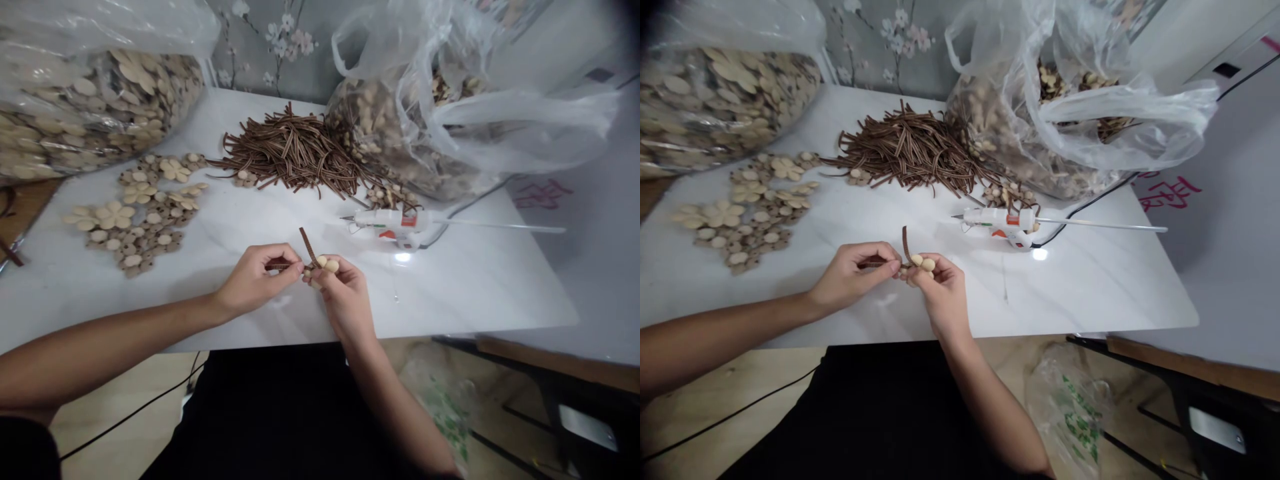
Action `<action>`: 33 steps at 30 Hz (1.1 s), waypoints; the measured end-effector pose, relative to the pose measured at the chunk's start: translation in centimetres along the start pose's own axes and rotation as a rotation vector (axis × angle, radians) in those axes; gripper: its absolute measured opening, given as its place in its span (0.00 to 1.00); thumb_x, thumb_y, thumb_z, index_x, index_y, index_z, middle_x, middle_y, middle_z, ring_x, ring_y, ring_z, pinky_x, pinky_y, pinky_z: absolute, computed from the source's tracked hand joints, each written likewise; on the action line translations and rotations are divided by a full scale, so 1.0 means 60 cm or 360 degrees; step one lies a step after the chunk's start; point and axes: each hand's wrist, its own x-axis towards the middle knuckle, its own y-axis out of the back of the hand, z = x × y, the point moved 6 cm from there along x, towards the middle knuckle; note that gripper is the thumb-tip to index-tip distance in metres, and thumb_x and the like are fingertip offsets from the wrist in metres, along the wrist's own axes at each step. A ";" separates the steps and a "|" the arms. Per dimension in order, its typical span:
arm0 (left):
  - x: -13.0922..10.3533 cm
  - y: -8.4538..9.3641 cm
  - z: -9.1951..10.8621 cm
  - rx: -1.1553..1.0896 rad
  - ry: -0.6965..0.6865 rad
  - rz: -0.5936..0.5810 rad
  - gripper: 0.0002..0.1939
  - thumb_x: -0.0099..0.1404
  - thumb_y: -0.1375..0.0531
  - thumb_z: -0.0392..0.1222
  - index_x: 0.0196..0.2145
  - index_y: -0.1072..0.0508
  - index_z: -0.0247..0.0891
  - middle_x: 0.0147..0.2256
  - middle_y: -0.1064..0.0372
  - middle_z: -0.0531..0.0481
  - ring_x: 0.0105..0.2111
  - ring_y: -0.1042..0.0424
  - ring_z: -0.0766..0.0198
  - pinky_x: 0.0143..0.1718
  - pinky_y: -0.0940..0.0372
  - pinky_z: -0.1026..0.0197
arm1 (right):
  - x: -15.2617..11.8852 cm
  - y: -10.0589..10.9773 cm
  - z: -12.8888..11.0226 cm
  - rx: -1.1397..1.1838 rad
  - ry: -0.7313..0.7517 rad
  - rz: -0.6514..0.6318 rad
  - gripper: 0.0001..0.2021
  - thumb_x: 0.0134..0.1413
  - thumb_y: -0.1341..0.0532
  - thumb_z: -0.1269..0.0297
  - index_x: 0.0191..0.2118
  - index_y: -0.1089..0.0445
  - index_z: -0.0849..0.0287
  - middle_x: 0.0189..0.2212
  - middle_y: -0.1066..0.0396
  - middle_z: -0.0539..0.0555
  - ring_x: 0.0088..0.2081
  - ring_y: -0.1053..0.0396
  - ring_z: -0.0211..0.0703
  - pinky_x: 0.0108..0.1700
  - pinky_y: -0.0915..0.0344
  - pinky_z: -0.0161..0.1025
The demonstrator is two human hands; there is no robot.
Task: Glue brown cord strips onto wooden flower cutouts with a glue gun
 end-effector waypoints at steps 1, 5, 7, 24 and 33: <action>0.000 -0.001 0.000 -0.0003 0.0007 -0.0018 0.05 0.63 0.39 0.37 0.30 0.28 0.35 0.29 0.26 0.51 0.31 0.28 0.66 0.35 0.34 0.64 | -0.001 0.000 -0.001 -0.0020 0.0002 -0.0014 0.04 0.45 0.33 0.70 0.30 0.26 0.56 0.24 0.27 0.47 0.29 0.31 0.36 0.38 0.37 0.36; 0.000 -0.003 0.005 0.0050 -0.0018 -0.0042 0.04 0.63 0.39 0.39 0.32 0.28 0.35 0.31 0.26 0.49 0.33 0.29 0.65 0.36 0.35 0.63 | -0.004 0.000 -0.005 -0.0070 0.0015 -0.0069 0.02 0.47 0.31 0.67 0.30 0.24 0.56 0.25 0.27 0.46 0.29 0.33 0.35 0.38 0.37 0.36; 0.000 -0.005 0.006 0.0054 -0.0030 -0.0054 0.05 0.64 0.39 0.38 0.30 0.27 0.35 0.31 0.27 0.49 0.34 0.29 0.64 0.36 0.35 0.62 | -0.004 0.000 -0.005 -0.0059 0.0013 -0.0093 0.03 0.47 0.31 0.68 0.31 0.24 0.56 0.25 0.28 0.46 0.29 0.33 0.35 0.37 0.37 0.36; 0.011 0.012 0.019 0.0533 -0.0371 -0.0082 0.07 0.66 0.39 0.45 0.35 0.24 0.41 0.53 0.36 0.46 0.57 0.37 0.55 0.62 0.47 0.48 | -0.016 0.007 -0.015 -0.0076 -0.0267 -0.0303 0.11 0.42 0.27 0.67 0.35 0.24 0.55 0.30 0.23 0.47 0.32 0.27 0.36 0.41 0.31 0.38; 0.009 0.009 0.015 0.0476 -0.0369 -0.0099 0.08 0.64 0.37 0.45 0.39 0.25 0.41 0.53 0.35 0.44 0.56 0.36 0.55 0.60 0.42 0.47 | -0.010 0.016 -0.016 -0.0215 -0.0103 -0.0242 0.07 0.50 0.31 0.62 0.37 0.23 0.55 0.27 0.24 0.48 0.31 0.28 0.37 0.39 0.32 0.38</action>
